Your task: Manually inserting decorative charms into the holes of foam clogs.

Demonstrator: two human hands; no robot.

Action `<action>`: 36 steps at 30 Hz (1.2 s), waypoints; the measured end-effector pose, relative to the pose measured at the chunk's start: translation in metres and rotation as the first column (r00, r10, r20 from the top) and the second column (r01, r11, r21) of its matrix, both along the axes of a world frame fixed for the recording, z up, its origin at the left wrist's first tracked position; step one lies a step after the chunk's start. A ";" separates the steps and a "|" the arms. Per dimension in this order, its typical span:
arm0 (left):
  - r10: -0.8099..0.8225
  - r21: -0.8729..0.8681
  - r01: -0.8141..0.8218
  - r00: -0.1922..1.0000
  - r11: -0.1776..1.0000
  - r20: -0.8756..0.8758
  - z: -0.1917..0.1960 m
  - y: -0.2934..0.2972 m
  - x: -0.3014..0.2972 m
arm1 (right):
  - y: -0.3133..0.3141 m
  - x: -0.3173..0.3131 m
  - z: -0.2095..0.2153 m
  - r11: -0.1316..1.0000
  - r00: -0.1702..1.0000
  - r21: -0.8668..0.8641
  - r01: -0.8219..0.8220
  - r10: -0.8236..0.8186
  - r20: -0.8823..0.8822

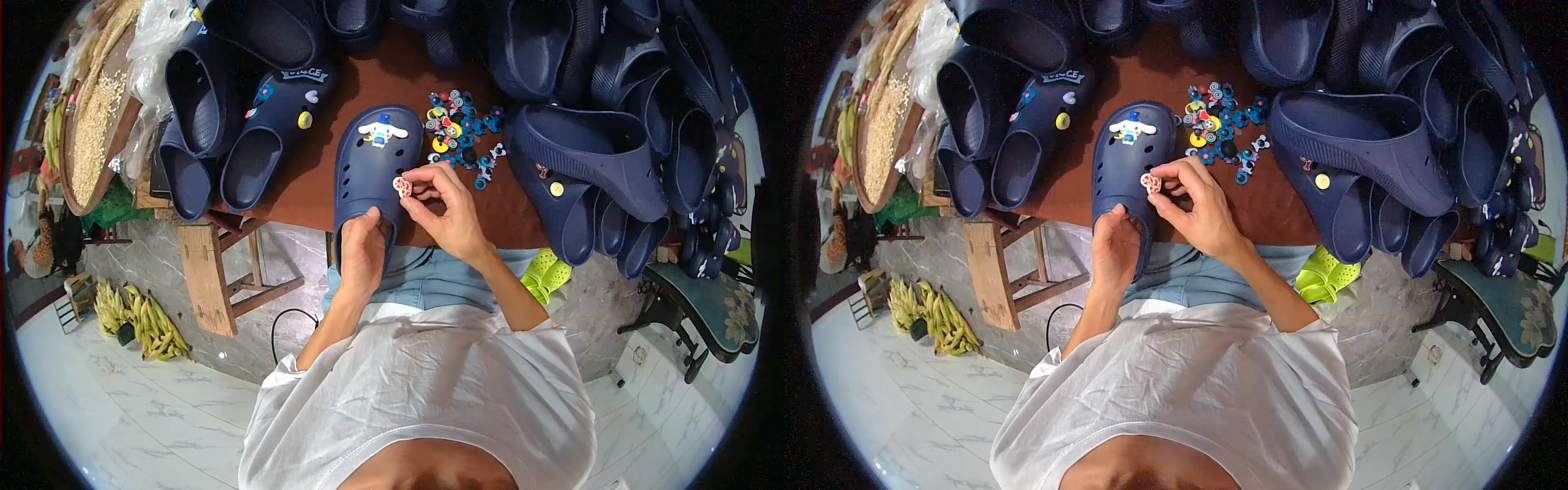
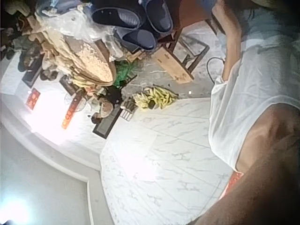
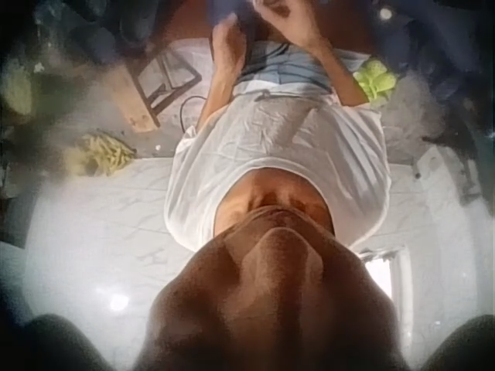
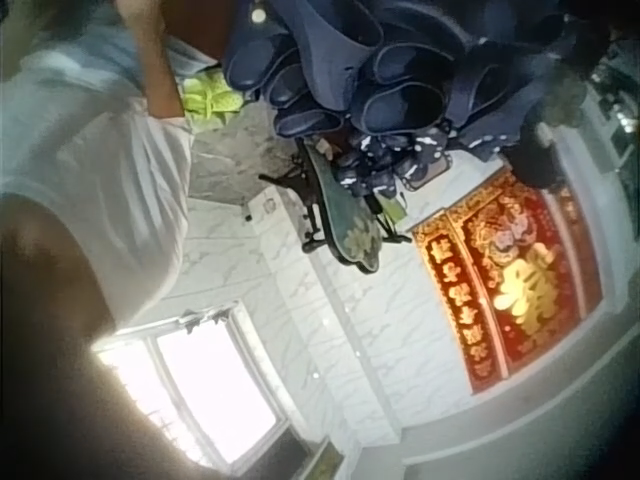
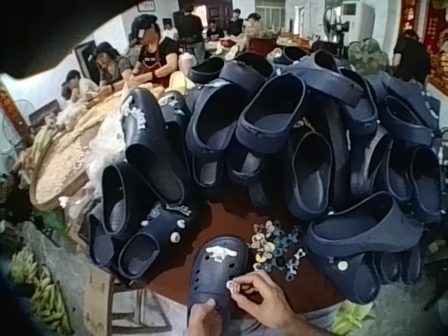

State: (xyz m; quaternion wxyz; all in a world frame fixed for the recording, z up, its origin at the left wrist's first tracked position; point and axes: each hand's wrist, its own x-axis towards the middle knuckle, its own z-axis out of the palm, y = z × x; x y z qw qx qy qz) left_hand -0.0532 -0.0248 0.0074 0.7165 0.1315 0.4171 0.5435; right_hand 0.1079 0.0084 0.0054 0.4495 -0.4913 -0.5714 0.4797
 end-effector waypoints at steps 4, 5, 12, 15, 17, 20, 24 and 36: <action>0.013 -0.014 -0.013 1.000 1.000 -0.006 -0.003 -0.001 -0.002 | 0.009 0.026 0.006 0.983 0.942 0.160 0.092 -0.138 0.307; 0.024 0.005 -0.024 0.999 1.000 -0.022 0.002 0.001 0.002 | 0.014 0.038 0.002 0.965 0.877 0.240 0.110 -0.208 0.434; 0.022 -0.041 -0.023 0.999 0.999 -0.039 0.006 0.000 0.001 | 0.027 0.066 0.003 0.967 0.649 0.256 -0.017 -0.184 0.738; -0.040 -0.018 0.039 0.998 0.999 -0.051 0.007 0.000 -0.003 | 0.031 0.069 -0.001 0.977 0.649 0.212 -0.017 -0.150 0.745; -0.009 -0.038 0.010 1.000 0.999 0.011 -0.004 -0.003 -0.006 | 0.032 0.070 -0.003 0.981 0.656 0.194 -0.016 -0.136 0.742; 0.065 -0.092 -0.045 0.971 0.995 0.228 -0.006 0.004 -0.008 | 0.032 0.072 -0.004 0.975 0.660 0.220 -0.015 -0.156 0.735; 0.262 -0.290 -0.129 0.833 0.948 0.487 0.010 0.020 -0.007 | 0.029 0.074 0.001 0.974 0.712 0.228 -0.006 -0.156 0.684; 0.173 -0.150 -0.133 0.939 0.980 0.297 0.024 0.004 0.008 | 0.024 0.035 0.057 0.997 0.971 0.063 -0.050 0.034 0.237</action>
